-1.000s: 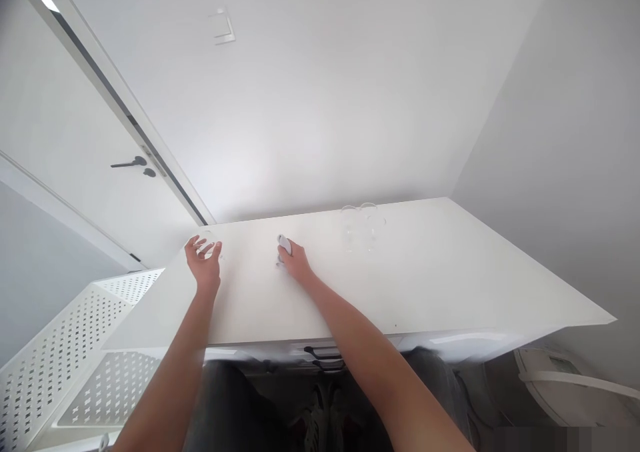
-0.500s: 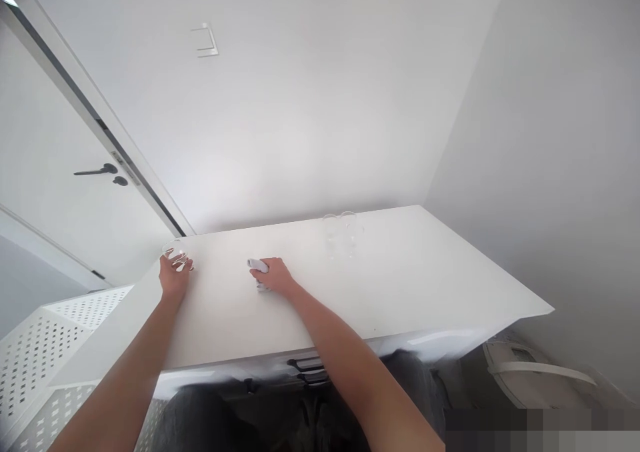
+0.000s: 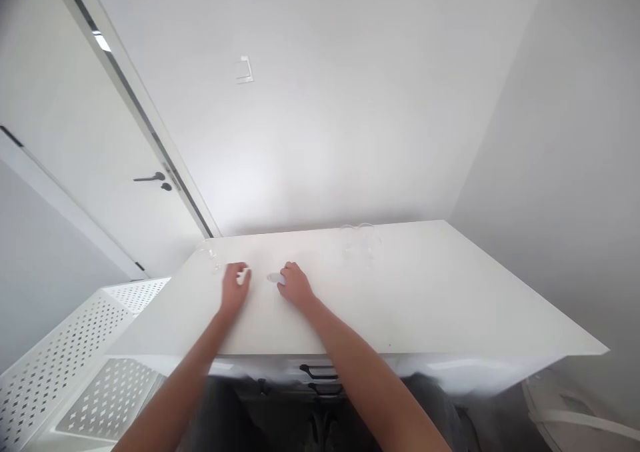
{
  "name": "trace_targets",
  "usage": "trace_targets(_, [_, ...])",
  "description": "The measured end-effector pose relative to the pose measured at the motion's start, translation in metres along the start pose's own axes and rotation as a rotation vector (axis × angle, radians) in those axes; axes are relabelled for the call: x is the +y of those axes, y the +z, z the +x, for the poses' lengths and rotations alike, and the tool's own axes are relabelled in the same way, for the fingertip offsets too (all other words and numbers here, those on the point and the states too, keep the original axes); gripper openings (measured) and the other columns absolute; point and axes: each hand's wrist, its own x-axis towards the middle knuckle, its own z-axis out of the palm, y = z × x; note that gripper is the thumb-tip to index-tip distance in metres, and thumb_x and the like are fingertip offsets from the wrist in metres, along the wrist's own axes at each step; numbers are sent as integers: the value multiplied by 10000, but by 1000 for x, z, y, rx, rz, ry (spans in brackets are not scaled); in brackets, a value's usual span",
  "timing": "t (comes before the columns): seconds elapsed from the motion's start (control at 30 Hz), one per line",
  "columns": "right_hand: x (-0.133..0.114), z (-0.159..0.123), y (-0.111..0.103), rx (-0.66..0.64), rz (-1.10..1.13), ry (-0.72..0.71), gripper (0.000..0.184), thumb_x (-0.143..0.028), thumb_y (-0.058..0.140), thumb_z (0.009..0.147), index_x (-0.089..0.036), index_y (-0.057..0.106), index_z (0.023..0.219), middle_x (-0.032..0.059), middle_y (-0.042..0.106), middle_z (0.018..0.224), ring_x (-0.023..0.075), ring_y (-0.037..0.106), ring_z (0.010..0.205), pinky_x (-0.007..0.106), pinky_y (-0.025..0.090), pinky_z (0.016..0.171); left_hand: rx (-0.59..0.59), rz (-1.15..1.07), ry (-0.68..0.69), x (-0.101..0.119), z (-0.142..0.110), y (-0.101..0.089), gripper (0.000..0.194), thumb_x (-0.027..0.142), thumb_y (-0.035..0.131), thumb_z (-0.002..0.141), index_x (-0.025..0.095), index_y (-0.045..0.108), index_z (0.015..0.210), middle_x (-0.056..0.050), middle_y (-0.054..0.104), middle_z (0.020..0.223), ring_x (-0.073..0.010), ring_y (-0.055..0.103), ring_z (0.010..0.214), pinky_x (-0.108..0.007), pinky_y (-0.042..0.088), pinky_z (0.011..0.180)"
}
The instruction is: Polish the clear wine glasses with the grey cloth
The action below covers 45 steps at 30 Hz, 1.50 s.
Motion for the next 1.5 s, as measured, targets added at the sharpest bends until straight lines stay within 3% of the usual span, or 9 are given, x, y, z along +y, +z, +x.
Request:
trace_targets(0.2, [12, -64, -35, -98, -252, -60, 323, -105, 562, 758, -206, 550, 1064, 92, 596, 1045, 254, 539, 966, 364, 441, 824, -520, -52, 197, 65, -4, 76, 226, 365, 472, 990, 268, 642, 1104, -93, 572, 1190, -267, 589, 1111, -469, 508, 981])
trace_targets(0.33, [42, -114, -107, -83, -205, 82, 480, -174, 606, 741, -237, 514, 1208, 52, 631, 1004, 230, 570, 888, 341, 423, 825, -652, -32, 262, 80, 13, 121, 399, 496, 595, 930, 275, 596, 1261, -119, 497, 1425, -321, 499, 1321, -536, 416, 1115])
trace_targets(0.47, [72, -145, -171, -51, -198, 273, 222, -231, 564, 787, -241, 552, 1008, 28, 642, 898, 222, 585, 820, 317, 412, 742, -785, -46, 321, 85, 32, 150, 690, 654, 650, 853, 319, 480, 1433, -122, 312, 1639, -397, 212, 1545, -622, 219, 1221])
trace_targets(0.63, [112, -141, -207, 149, -344, 432, 148, -363, 548, 844, -233, 541, 914, 71, 604, 965, 267, 569, 933, 380, 456, 821, -818, -79, 338, 100, 47, 177, 626, 680, 548, 909, 356, 490, 1442, -84, 299, 1669, -367, 173, 1572, -629, 157, 1242])
trace_targets(0.73, [133, -130, -224, 100, -413, 427, 268, -473, 563, 867, -232, 564, 987, 96, 572, 1075, 290, 541, 1035, 419, 466, 895, -877, -76, 385, 111, 51, 192, 632, 692, 531, 911, 390, 492, 1465, -44, 288, 1684, -365, 148, 1581, -641, 107, 1252])
trace_targets(0.9, [149, -119, -259, -158, -385, 253, 425, -478, 605, 874, -264, 555, 1237, 110, 539, 1325, 283, 504, 1205, 427, 438, 1022, -1009, -24, 475, 124, 56, 205, 742, 728, 487, 909, 405, 370, 1565, -29, 178, 1719, -369, 8, 1594, -679, -11, 1238])
trace_targets(1.1, [153, -98, -281, -406, -381, 180, 637, -523, 586, 915, -375, 444, 1518, 64, 205, 1701, 337, 207, 1541, 535, 192, 1209, -1058, 18, 518, 127, 58, 213, 585, 680, 350, 982, 399, 512, 1469, -17, 260, 1697, -361, 3, 1596, -723, -47, 1209])
trace_targets(1.27, [159, -76, -279, -463, -402, 105, 524, -509, 531, 949, -399, 548, 1460, 24, 231, 1704, 349, 239, 1543, 537, 247, 1177, -1046, 19, 557, 126, 55, 214, 548, 627, 292, 1017, 337, 636, 1330, -15, 368, 1653, -343, 110, 1591, -691, -35, 1232])
trace_targets(1.5, [159, -67, -272, -508, -443, 152, 536, -575, 344, 994, -427, 535, 1473, -34, 235, 1699, 370, 235, 1547, 547, 260, 1154, -1037, 183, 490, 129, 36, 194, 635, 617, 182, 1033, 299, 537, 1453, -47, 259, 1698, -324, 65, 1598, -692, -32, 1228])
